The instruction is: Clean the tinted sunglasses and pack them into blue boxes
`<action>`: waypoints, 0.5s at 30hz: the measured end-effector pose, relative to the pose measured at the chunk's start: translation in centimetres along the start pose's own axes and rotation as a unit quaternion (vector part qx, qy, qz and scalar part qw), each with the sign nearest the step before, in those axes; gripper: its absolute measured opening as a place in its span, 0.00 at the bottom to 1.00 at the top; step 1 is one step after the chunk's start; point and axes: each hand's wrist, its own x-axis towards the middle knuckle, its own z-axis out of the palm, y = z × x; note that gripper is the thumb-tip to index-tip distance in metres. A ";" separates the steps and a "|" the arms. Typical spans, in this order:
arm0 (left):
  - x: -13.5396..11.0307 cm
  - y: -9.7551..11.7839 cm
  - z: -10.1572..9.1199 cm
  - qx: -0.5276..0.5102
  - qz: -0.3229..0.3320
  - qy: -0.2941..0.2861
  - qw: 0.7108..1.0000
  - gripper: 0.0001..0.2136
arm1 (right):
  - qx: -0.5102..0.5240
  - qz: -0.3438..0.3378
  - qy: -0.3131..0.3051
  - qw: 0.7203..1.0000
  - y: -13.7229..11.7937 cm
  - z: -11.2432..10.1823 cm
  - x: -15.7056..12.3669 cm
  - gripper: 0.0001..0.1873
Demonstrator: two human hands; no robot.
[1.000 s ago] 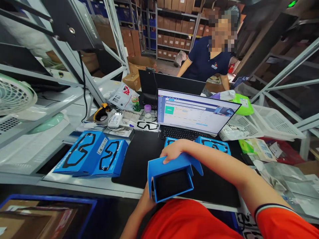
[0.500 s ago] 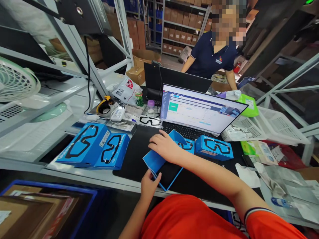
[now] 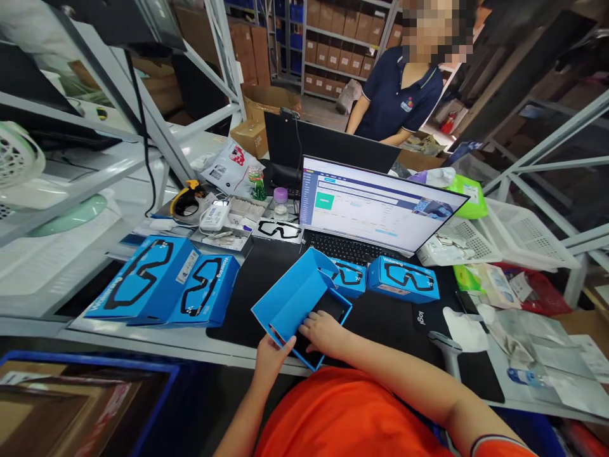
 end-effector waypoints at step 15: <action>-0.3 -1.4 0.0 -0.051 -0.063 0.007 0.997 0.28 | -0.089 -0.221 -0.001 0.971 -1.8 0.8 -3.6 0.14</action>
